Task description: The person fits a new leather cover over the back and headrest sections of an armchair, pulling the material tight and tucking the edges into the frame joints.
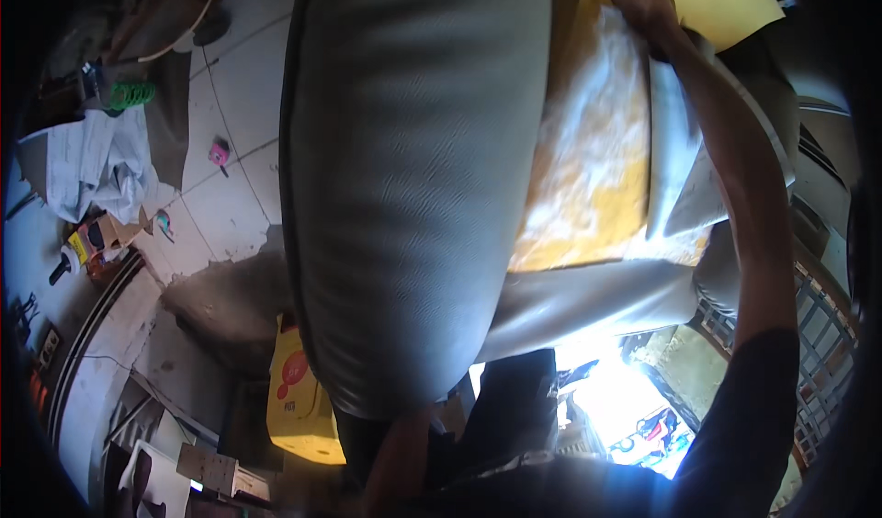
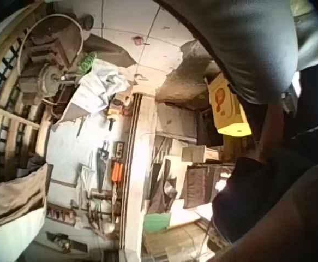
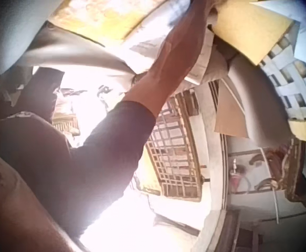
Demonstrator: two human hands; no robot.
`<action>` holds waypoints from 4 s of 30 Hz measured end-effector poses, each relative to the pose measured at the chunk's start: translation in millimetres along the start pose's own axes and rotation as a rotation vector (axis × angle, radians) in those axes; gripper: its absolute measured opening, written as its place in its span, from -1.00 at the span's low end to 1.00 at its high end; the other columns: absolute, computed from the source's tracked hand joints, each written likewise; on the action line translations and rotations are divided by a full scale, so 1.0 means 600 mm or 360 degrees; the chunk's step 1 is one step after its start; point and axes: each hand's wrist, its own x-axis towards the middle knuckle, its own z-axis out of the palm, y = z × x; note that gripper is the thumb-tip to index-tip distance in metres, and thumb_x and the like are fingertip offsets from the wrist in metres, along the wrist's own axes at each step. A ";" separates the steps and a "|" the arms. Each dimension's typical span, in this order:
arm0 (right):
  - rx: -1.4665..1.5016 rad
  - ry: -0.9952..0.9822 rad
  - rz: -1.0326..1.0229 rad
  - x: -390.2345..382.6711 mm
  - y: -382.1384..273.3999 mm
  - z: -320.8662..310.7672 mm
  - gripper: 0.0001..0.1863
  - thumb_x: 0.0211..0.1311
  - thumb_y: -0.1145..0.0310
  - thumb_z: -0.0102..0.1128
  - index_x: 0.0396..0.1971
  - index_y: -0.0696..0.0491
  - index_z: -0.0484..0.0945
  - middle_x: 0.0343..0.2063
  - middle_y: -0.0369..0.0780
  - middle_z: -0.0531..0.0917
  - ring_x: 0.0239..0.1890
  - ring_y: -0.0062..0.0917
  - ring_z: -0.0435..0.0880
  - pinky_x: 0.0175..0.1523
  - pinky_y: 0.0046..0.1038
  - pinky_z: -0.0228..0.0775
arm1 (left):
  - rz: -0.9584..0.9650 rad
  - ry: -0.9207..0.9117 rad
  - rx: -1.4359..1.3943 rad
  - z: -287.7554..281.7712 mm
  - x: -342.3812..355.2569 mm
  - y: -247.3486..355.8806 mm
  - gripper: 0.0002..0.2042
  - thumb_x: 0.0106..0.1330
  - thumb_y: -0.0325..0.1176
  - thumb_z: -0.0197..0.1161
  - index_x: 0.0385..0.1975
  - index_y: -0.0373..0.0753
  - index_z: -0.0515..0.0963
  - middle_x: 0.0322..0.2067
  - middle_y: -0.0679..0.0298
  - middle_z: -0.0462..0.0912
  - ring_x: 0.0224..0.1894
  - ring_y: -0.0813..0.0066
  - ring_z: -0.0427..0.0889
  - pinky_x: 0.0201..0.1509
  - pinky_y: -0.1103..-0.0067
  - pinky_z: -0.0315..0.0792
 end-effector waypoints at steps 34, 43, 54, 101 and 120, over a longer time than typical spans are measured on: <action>0.2499 -0.0112 0.1218 -0.311 -0.332 -0.489 -0.88 0.09 0.45 0.35 -0.35 0.04 0.61 -0.41 -0.15 0.59 -0.29 -0.16 0.64 -0.20 -0.19 0.50 | 0.1337 0.0087 0.1490 0.050 -0.031 -0.010 -0.46 0.40 -0.17 0.34 0.19 -0.43 0.37 0.14 0.11 0.49 0.16 0.30 0.48 0.34 0.40 0.30; 0.2306 -0.0396 0.1196 -0.300 -0.364 -0.484 -0.86 0.14 0.23 0.36 -0.35 -0.05 0.69 -0.36 -0.24 0.66 -0.23 -0.28 0.72 -0.16 -0.21 0.57 | 0.2151 -0.0256 0.2889 -0.020 0.089 0.036 -0.68 0.45 -0.54 0.16 0.18 -0.39 0.44 0.11 -0.04 0.56 0.15 -0.01 0.55 0.25 0.25 0.41; 0.1677 -0.0179 0.1262 -0.440 -0.317 -0.653 -0.50 0.40 0.02 0.05 0.29 -0.20 0.48 0.37 -0.27 0.40 0.51 -0.40 0.20 0.53 0.15 -0.15 | 0.0774 -0.0237 0.2248 -0.044 0.069 0.176 -0.54 0.51 -0.17 0.16 0.24 -0.36 0.35 0.29 0.03 0.39 0.18 0.24 0.54 0.15 0.35 0.49; 0.0945 -0.0225 0.2882 -0.854 -0.295 -0.592 -0.42 0.33 0.19 0.26 0.29 0.07 0.41 0.27 -0.09 0.48 0.38 -0.12 0.34 0.46 -0.08 0.10 | 0.2655 -0.1405 0.3371 0.338 -0.058 -0.014 -0.42 0.48 -0.26 -0.02 0.43 -0.41 0.18 0.44 -0.21 0.15 0.47 -0.25 0.13 0.54 0.02 0.00; 0.2107 -0.0297 0.3954 -0.961 -0.567 -0.621 0.37 0.08 -0.26 0.43 0.56 0.10 -0.36 0.51 0.28 -0.26 0.56 0.16 -0.22 0.57 -0.06 -0.09 | 0.1764 -0.2431 0.3761 0.236 -0.199 -0.255 -0.43 0.33 -0.42 0.15 0.36 -0.39 0.28 0.39 -0.22 0.23 0.45 -0.24 0.19 0.52 0.09 0.11</action>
